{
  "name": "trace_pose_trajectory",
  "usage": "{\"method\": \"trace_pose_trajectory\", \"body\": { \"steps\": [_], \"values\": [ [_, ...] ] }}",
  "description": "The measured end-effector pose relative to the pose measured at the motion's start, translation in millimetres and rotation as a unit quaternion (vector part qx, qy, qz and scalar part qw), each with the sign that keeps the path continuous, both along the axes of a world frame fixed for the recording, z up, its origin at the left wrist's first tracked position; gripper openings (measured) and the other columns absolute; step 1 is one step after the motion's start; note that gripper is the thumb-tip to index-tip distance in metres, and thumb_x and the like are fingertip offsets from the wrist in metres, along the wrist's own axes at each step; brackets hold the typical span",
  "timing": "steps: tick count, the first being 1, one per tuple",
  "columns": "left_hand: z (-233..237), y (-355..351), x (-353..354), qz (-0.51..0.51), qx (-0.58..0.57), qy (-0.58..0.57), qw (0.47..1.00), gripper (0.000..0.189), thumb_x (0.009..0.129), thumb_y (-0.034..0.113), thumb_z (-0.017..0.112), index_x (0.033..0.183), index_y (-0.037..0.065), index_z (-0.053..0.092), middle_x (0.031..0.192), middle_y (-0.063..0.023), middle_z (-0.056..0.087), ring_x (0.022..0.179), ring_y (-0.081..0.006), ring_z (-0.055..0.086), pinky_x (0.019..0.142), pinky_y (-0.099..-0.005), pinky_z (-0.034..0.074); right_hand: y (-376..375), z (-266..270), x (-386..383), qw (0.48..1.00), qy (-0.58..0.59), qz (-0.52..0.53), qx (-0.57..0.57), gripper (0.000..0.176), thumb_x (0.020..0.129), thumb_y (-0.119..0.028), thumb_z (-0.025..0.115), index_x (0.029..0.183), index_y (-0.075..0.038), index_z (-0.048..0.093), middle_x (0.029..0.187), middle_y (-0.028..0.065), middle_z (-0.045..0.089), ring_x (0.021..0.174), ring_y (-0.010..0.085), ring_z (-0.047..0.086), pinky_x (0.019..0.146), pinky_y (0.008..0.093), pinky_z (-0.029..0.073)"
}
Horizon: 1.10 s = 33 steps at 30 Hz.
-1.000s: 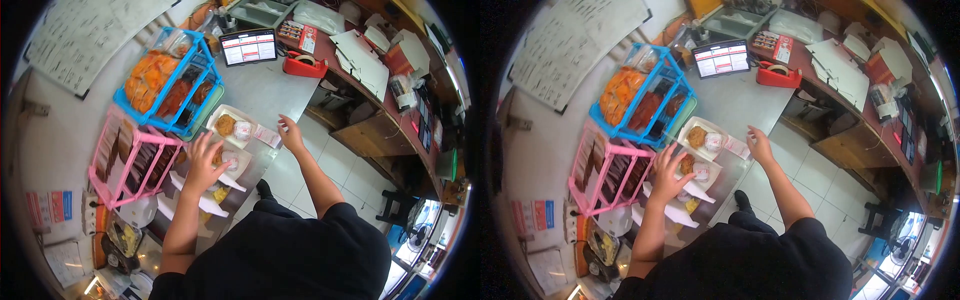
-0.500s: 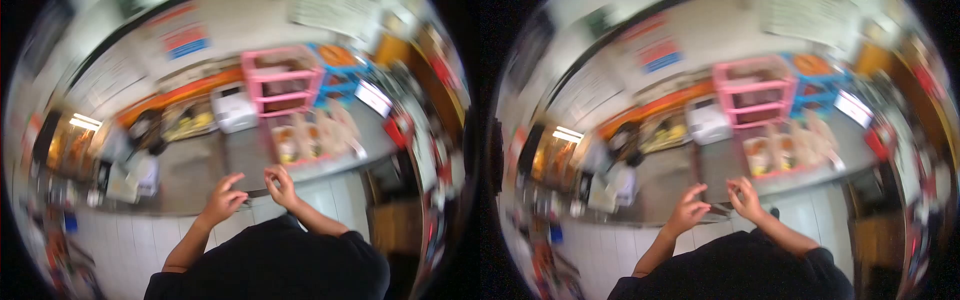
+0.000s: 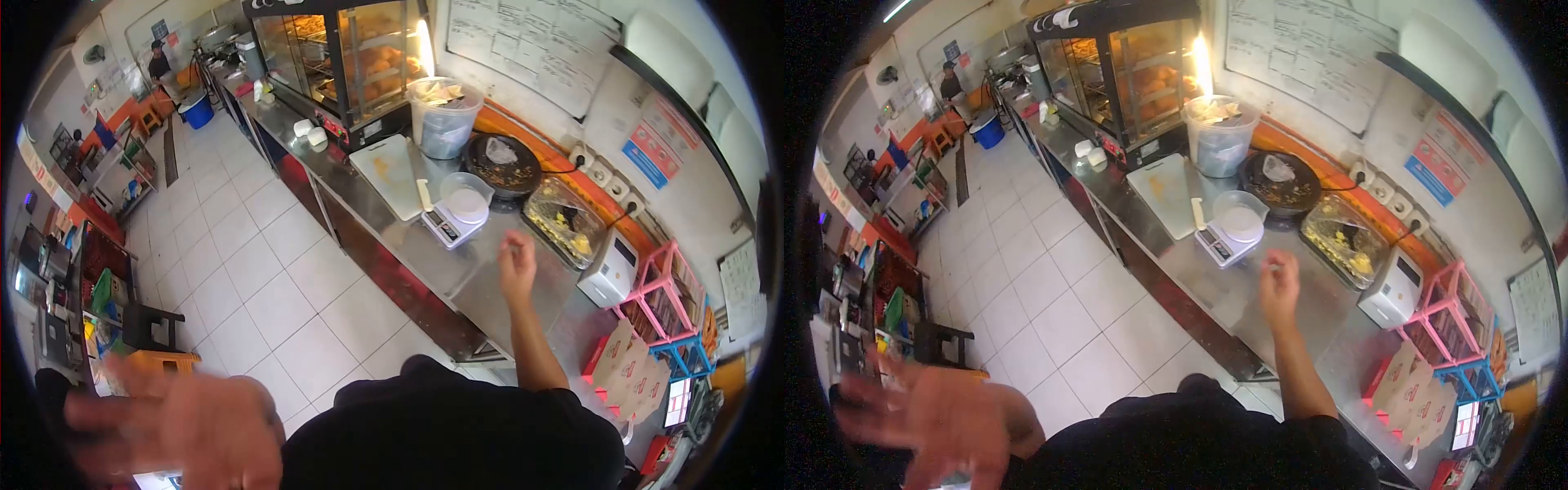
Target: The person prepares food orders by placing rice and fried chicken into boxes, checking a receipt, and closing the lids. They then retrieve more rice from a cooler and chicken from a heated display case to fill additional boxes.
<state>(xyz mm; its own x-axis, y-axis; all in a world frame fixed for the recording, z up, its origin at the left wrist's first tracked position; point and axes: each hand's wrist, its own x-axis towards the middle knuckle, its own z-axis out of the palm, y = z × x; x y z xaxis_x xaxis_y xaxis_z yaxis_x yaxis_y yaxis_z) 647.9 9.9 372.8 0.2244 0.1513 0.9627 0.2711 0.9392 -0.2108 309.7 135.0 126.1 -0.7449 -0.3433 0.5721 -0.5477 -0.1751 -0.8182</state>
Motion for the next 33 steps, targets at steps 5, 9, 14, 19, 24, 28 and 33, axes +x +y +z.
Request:
{"method": "trace_pose_trajectory", "body": {
  "steps": [5, 9, 14, 19, 24, 28, 33],
  "values": [
    [37.9, -65.3, -36.5, 0.081, -0.044, 0.115, 0.989, 0.058, 0.093, 0.055, 0.027, 0.145, 0.034, 0.012, 0.153, -0.0017, -0.01, 0.14, -0.0317, 0.0, 0.11, -0.0585, 0.002, -68.1, 5.7, -88.1, 0.998, -0.028, -0.053, -0.017, 0.017, 0.089, -0.008, 0.056, 0.106, -0.004, 0.057, 0.097, 0.0017, 0.055, 0.082, 0.007, 0.05, 0.066, 0.0209, 0.042],
    [29.3, -155.1, -70.8, 0.101, -0.045, 0.004, 0.994, 0.06, 0.09, 0.061, 0.027, 0.144, 0.033, 0.022, 0.15, -0.0123, -0.019, 0.139, -0.0363, -0.012, 0.108, -0.0569, -0.004, -120.0, -19.1, -209.2, 0.984, -0.101, -0.093, 0.118, 0.017, 0.089, -0.017, 0.058, 0.103, -0.007, 0.06, 0.083, -0.0016, 0.059, 0.072, 0.006, 0.052, 0.063, 0.0214, 0.043],
    [16.1, -281.4, -154.4, 0.012, -0.048, -0.023, 0.999, 0.053, 0.094, 0.052, 0.03, 0.143, 0.034, 0.023, 0.153, -0.0014, -0.005, 0.14, -0.0304, 0.002, 0.112, -0.0549, 0.005, -208.8, -72.0, -334.9, 0.941, -0.279, -0.127, 0.146, 0.027, 0.085, -0.024, 0.057, 0.098, -0.001, 0.064, 0.078, 0.0059, 0.065, 0.067, 0.017, 0.061, 0.065, 0.0278, 0.047],
    [1.5, -376.0, -218.8, -0.159, -0.043, -0.005, 0.986, 0.043, 0.09, 0.052, 0.045, 0.123, 0.026, 0.052, 0.151, -0.0056, 0.011, 0.136, -0.0287, 0.016, 0.106, -0.0511, 0.021, -284.1, -115.1, -411.0, 0.828, -0.009, -0.274, 0.49, 0.04, 0.081, -0.041, 0.06, 0.088, -0.002, 0.062, 0.085, 0.0176, 0.066, 0.086, 0.0348, 0.063, 0.076, 0.0432, 0.047],
    [-61.9, -470.8, -232.9, -0.186, 0.083, -0.071, 0.976, 0.051, 0.083, 0.066, 0.041, 0.106, 0.024, 0.059, 0.142, -0.0225, 0.021, 0.128, -0.0365, 0.027, 0.098, -0.0495, 0.029, -284.5, -135.3, -421.7, 0.798, -0.029, -0.366, 0.478, 0.044, 0.084, -0.039, 0.051, 0.087, 0.003, 0.065, 0.087, 0.0254, 0.064, 0.085, 0.0424, 0.061, 0.077, 0.05, 0.046],
    [-85.9, -535.4, -264.1, -0.299, 0.157, -0.317, 0.887, 0.06, 0.087, 0.063, 0.04, 0.101, 0.009, 0.061, 0.111, -0.0199, 0.056, 0.1, -0.0327, 0.051, 0.086, -0.0448, 0.037, -278.0, -87.6, -367.4, 0.864, 0.028, -0.406, 0.296, 0.039, 0.087, -0.031, 0.053, 0.084, 0.007, 0.062, 0.079, 0.0236, 0.062, 0.072, 0.0353, 0.061, 0.069, 0.0388, 0.047],
    [-185.3, -569.1, -327.7, -0.444, 0.313, -0.589, 0.598, 0.034, 0.085, 0.01, 0.065, 0.115, 0.002, 0.052, 0.099, -0.0084, 0.058, 0.082, -0.015, 0.057, 0.072, -0.0271, 0.048, -369.7, 41.6, -167.7, 0.945, -0.09, -0.312, -0.044, 0.01, 0.085, -0.002, 0.058, 0.085, -0.004, 0.049, 0.074, 0.0029, 0.051, 0.069, 0.0105, 0.05, 0.063, 0.0221, 0.042]
  ]
}}
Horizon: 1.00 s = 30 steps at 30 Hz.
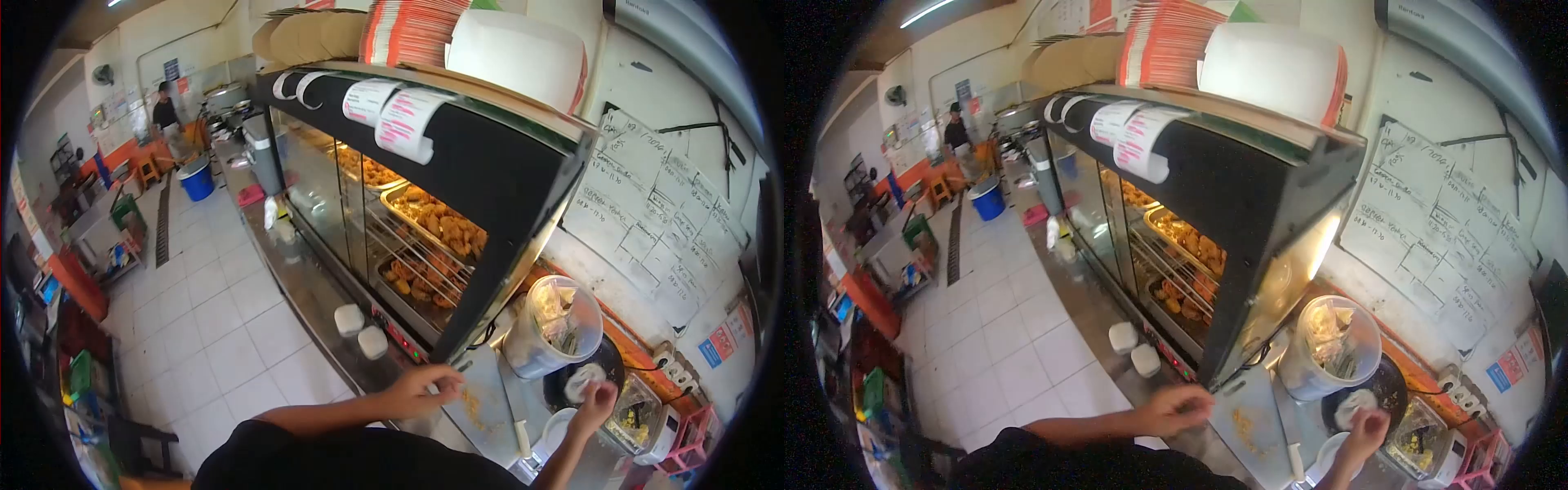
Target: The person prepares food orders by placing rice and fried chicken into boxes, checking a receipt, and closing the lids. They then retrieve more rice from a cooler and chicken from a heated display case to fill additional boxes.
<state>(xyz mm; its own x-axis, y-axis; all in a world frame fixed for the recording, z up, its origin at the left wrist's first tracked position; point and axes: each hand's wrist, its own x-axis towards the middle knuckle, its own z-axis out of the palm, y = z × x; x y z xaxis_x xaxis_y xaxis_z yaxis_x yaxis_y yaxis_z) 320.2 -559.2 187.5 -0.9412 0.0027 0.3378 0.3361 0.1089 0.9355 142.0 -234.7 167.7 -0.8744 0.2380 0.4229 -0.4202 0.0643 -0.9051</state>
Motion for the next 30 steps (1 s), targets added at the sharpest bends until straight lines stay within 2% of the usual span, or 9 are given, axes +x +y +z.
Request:
{"method": "trace_pose_trajectory", "body": {
  "steps": [3, 5, 13, 19, 23, 25, 27, 29, 30],
  "values": [
    [-15.7, -10.0, -22.4, -0.075, 0.063, -0.093, 0.991, 0.047, 0.083, 0.009, 0.067, 0.125, 0.005, 0.043, 0.106, -0.0059, 0.052, 0.083, -0.0111, 0.054, 0.074, -0.0248, 0.048, -94.1, 14.1, 111.4, 0.986, 0.062, 0.144, -0.053, 0.02, 0.082, 0.002, 0.06, 0.083, -0.008, 0.042, 0.077, 0.0037, 0.044, 0.061, 0.0111, 0.05, 0.05, 0.0238, 0.046],
    [-17.9, -27.8, -24.5, -0.108, 0.102, -0.198, 0.969, 0.05, 0.085, 0.008, 0.065, 0.127, 0.006, 0.038, 0.111, -0.0055, 0.048, 0.083, -0.01, 0.053, 0.07, -0.0232, 0.048, -157.4, 9.7, 155.0, 0.981, 0.01, 0.173, -0.082, 0.026, 0.078, 0.009, 0.062, 0.084, -0.006, 0.041, 0.088, 0.0052, 0.039, 0.064, 0.011, 0.05, 0.056, 0.0281, 0.054],
    [-33.2, -132.4, -1.6, -0.08, 0.123, -0.071, 0.987, 0.031, 0.082, 0.017, 0.07, 0.105, 0.005, 0.055, 0.083, -0.0004, 0.054, 0.069, -0.0068, 0.055, 0.06, -0.0208, 0.046, -284.2, -7.4, 197.5, 0.976, 0.0, 0.141, -0.167, 0.024, 0.076, 0.012, 0.062, 0.08, -0.004, 0.045, 0.088, 0.0057, 0.043, 0.076, 0.0109, 0.052, 0.064, 0.0283, 0.055],
    [-61.1, -180.4, 11.2, -0.066, 0.032, -0.116, 0.991, 0.016, 0.084, 0.014, 0.065, 0.096, 0.003, 0.06, 0.078, -0.0017, 0.06, 0.069, -0.0082, 0.057, 0.062, -0.0222, 0.047, -327.7, -22.3, 216.4, 0.992, 0.024, 0.124, 0.002, 0.023, 0.073, 0.008, 0.068, 0.072, -0.004, 0.048, 0.082, 0.0077, 0.047, 0.072, 0.0157, 0.052, 0.061, 0.0271, 0.047],
    [-51.9, -210.2, 12.0, 0.015, 0.007, -0.022, 1.0, 0.009, 0.081, 0.003, 0.065, 0.089, 0.001, 0.061, 0.079, -0.0023, 0.061, 0.068, -0.0087, 0.059, 0.061, -0.0221, 0.048, -351.2, 23.3, 233.7, 0.944, 0.13, -0.1, 0.287, 0.016, 0.067, 0.0, 0.074, 0.075, -0.004, 0.06, 0.079, 0.0103, 0.053, 0.071, 0.0245, 0.053, 0.061, 0.0321, 0.044],
    [-26.6, -219.7, 18.6, 0.036, -0.119, 0.051, 0.991, 0.008, 0.079, 0.002, 0.066, 0.086, 0.001, 0.062, 0.08, -0.0054, 0.062, 0.067, -0.0108, 0.06, 0.062, -0.0227, 0.049, -356.3, 20.0, 246.8, 0.944, 0.128, -0.05, 0.301, 0.009, 0.073, -0.003, 0.07, 0.078, -0.004, 0.063, 0.079, 0.0112, 0.056, 0.069, 0.0229, 0.055, 0.062, 0.0312, 0.044],
    [-16.4, -221.0, 23.5, 0.011, -0.141, 0.058, 0.988, 0.009, 0.077, 0.002, 0.067, 0.085, 0.0, 0.063, 0.08, -0.009, 0.062, 0.069, -0.0162, 0.062, 0.063, -0.0254, 0.049, -369.9, 18.5, 258.1, 0.97, -0.057, 0.184, 0.147, 0.012, 0.082, -0.003, 0.063, 0.092, 0.003, 0.062, 0.098, 0.0144, 0.059, 0.088, 0.02, 0.057, 0.077, 0.0315, 0.047],
    [-14.3, -216.2, 27.5, -0.058, -0.186, 0.176, 0.965, 0.012, 0.077, 0.003, 0.068, 0.087, 0.001, 0.063, 0.081, -0.0102, 0.062, 0.072, -0.0216, 0.063, 0.063, -0.0285, 0.049, -370.3, -12.2, 245.7, 0.965, -0.013, 0.145, 0.219, 0.022, 0.087, -0.003, 0.056, 0.108, 0.004, 0.059, 0.11, 0.0155, 0.059, 0.101, 0.0213, 0.058, 0.086, 0.0293, 0.046],
    [-4.4, -212.1, 33.9, -0.108, -0.166, 0.182, 0.963, 0.01, 0.078, 0.002, 0.063, 0.088, 0.001, 0.062, 0.081, -0.0127, 0.059, 0.074, -0.0301, 0.06, 0.064, -0.0332, 0.049, -364.6, -41.6, 232.8, 0.971, -0.136, 0.182, 0.077, 0.026, 0.088, -0.002, 0.053, 0.114, 0.003, 0.055, 0.113, 0.0146, 0.058, 0.104, 0.021, 0.057, 0.089, 0.0289, 0.045]
  ]
}}
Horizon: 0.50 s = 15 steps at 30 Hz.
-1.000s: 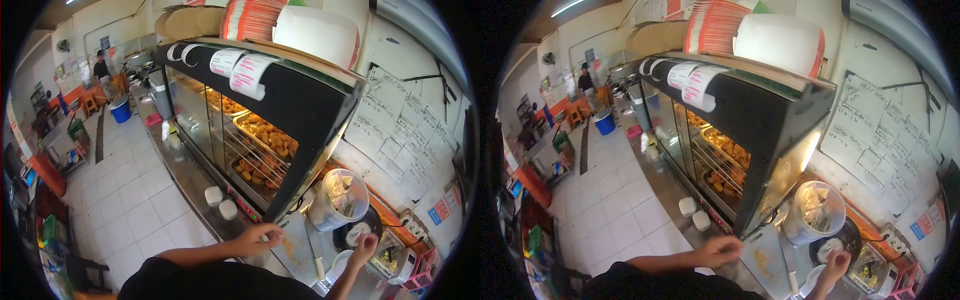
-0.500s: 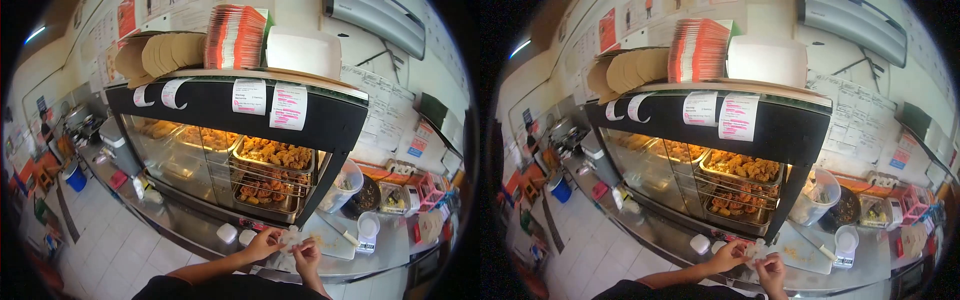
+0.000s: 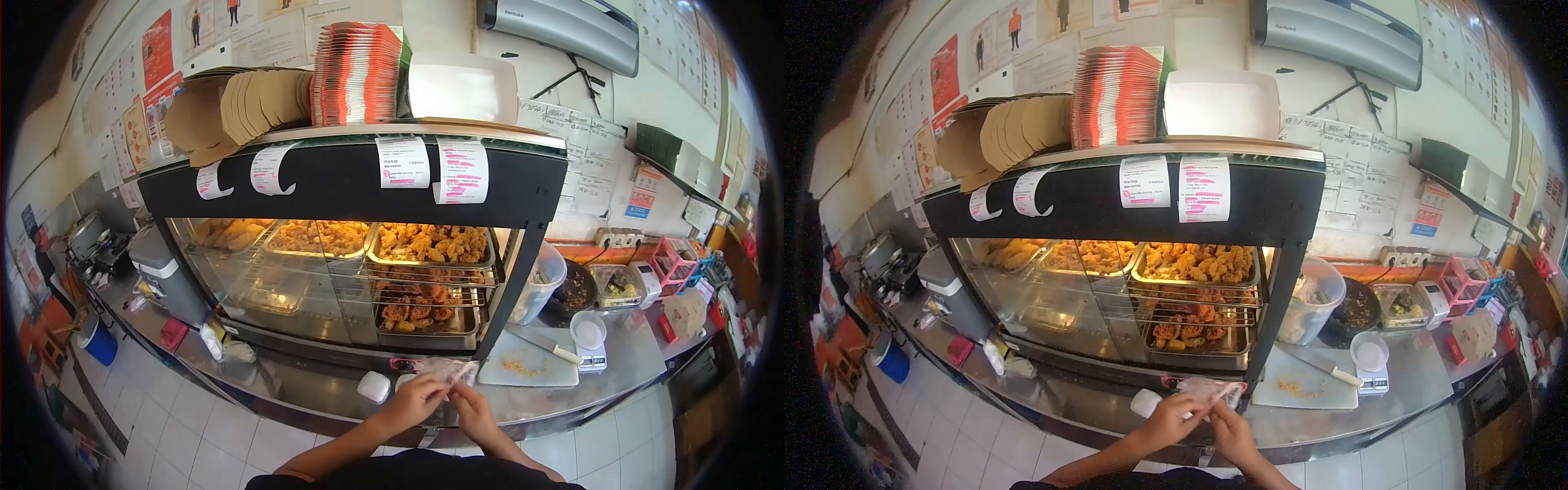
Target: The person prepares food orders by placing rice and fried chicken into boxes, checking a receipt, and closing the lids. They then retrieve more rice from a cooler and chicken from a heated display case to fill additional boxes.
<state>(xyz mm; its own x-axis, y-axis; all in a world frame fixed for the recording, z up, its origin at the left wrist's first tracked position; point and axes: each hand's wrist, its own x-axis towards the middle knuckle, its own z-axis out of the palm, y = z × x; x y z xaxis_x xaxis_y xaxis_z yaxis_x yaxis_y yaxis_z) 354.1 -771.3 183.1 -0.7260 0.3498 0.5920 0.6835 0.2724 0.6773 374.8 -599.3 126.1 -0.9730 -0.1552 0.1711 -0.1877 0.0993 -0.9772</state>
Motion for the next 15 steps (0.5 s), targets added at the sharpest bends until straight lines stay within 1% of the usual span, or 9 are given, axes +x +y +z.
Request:
{"method": "trace_pose_trajectory", "body": {
  "steps": [1, 2, 5, 6, 7, 9, 10, 13, 15],
  "values": [
    [5.7, 4.0, 6.6, -0.005, 0.002, 0.003, 1.0, 0.01, 0.078, 0.002, 0.063, 0.088, 0.001, 0.062, 0.081, -0.0127, 0.059, 0.074, -0.0301, 0.06, 0.064, -0.0332, 0.049, 0.5, 0.9, -5.4, 0.982, -0.144, 0.006, -0.122, 0.03, 0.089, -0.002, 0.05, 0.119, 0.001, 0.052, 0.116, 0.0137, 0.057, 0.107, 0.0208, 0.056, 0.091, 0.0286, 0.044],
    [9.5, 7.6, 12.5, -0.024, -0.001, -0.003, 1.0, 0.01, 0.079, 0.002, 0.063, 0.088, 0.0, 0.061, 0.082, -0.0129, 0.059, 0.075, -0.0301, 0.06, 0.065, -0.0337, 0.048, -4.6, 6.4, -7.7, 0.948, -0.119, 0.023, -0.294, 0.03, 0.091, -0.005, 0.049, 0.121, -0.001, 0.048, 0.115, 0.0118, 0.057, 0.106, 0.0216, 0.057, 0.091, 0.0301, 0.045],
    [3.1, 17.0, 15.6, -0.062, 0.009, 0.001, 0.998, 0.008, 0.081, 0.003, 0.061, 0.088, 0.0, 0.058, 0.082, -0.0134, 0.058, 0.075, -0.0308, 0.059, 0.066, -0.0349, 0.047, -8.3, 41.0, -0.2, 0.905, -0.18, -0.002, -0.386, 0.027, 0.091, -0.006, 0.05, 0.118, -0.002, 0.049, 0.115, 0.0112, 0.057, 0.108, 0.0218, 0.055, 0.092, 0.0319, 0.045],
    [2.8, 18.9, 16.1, -0.063, -0.002, -0.024, 0.998, 0.008, 0.082, 0.005, 0.061, 0.088, 0.0, 0.059, 0.083, -0.0131, 0.06, 0.076, -0.0301, 0.061, 0.066, -0.0344, 0.048, -6.6, 20.8, 0.5, 0.901, -0.199, -0.05, -0.382, 0.036, 0.096, -0.031, 0.045, 0.117, -0.002, 0.05, 0.116, 0.0128, 0.056, 0.112, 0.0234, 0.053, 0.097, 0.0361, 0.041],
    [1.1, 21.4, 17.3, -0.063, -0.014, -0.052, 0.997, 0.008, 0.083, 0.006, 0.061, 0.089, 0.001, 0.06, 0.085, -0.0128, 0.062, 0.078, -0.0293, 0.062, 0.066, -0.0339, 0.049, -5.4, 12.5, 2.8, 0.901, -0.196, -0.052, -0.384, 0.036, 0.096, -0.031, 0.045, 0.117, -0.002, 0.05, 0.116, 0.0128, 0.056, 0.112, 0.0234, 0.053, 0.097, 0.0361, 0.041],
    [-8.0, 29.3, 16.8, -0.078, -0.025, -0.042, 0.996, 0.01, 0.084, 0.006, 0.059, 0.092, 0.001, 0.06, 0.084, -0.0143, 0.061, 0.079, -0.0309, 0.062, 0.067, -0.0348, 0.049, -1.1, 2.3, 4.5, 0.866, -0.3, 0.014, -0.399, 0.07, 0.089, -0.063, 0.029, 0.121, -0.003, 0.048, 0.118, 0.0161, 0.055, 0.116, 0.026, 0.049, 0.103, 0.0414, 0.035],
    [-12.1, 34.8, 18.9, -0.092, -0.023, -0.05, 0.994, 0.01, 0.084, 0.007, 0.059, 0.093, 0.001, 0.059, 0.084, -0.015, 0.061, 0.079, -0.0311, 0.062, 0.067, -0.0352, 0.049, 2.4, -2.0, 3.8, 0.893, -0.292, 0.077, -0.335, 0.101, 0.072, -0.081, 0.014, 0.132, -0.004, 0.039, 0.132, 0.0153, 0.046, 0.124, 0.0263, 0.042, 0.105, 0.0438, 0.03],
    [-12.3, 49.2, 24.0, -0.106, -0.014, -0.061, 0.992, 0.011, 0.085, 0.006, 0.057, 0.095, 0.001, 0.058, 0.086, -0.0164, 0.061, 0.078, -0.0317, 0.061, 0.068, -0.036, 0.049, 11.5, 2.0, 9.2, 0.912, -0.232, 0.001, -0.339, 0.106, 0.068, -0.084, 0.016, 0.142, -0.009, 0.024, 0.145, 0.0084, 0.03, 0.13, 0.0242, 0.032, 0.106, 0.0428, 0.029],
    [-13.2, 61.1, 28.1, -0.138, -0.003, -0.064, 0.988, 0.009, 0.086, 0.006, 0.057, 0.093, 0.001, 0.057, 0.084, -0.0152, 0.06, 0.076, -0.0323, 0.06, 0.067, -0.0367, 0.048, 24.4, 13.3, 9.8, 0.917, -0.159, 0.052, -0.363, 0.091, 0.078, -0.078, 0.023, 0.146, -0.018, 0.015, 0.15, 0.0012, 0.02, 0.134, 0.0219, 0.024, 0.103, 0.0451, 0.031]
  ]
}}
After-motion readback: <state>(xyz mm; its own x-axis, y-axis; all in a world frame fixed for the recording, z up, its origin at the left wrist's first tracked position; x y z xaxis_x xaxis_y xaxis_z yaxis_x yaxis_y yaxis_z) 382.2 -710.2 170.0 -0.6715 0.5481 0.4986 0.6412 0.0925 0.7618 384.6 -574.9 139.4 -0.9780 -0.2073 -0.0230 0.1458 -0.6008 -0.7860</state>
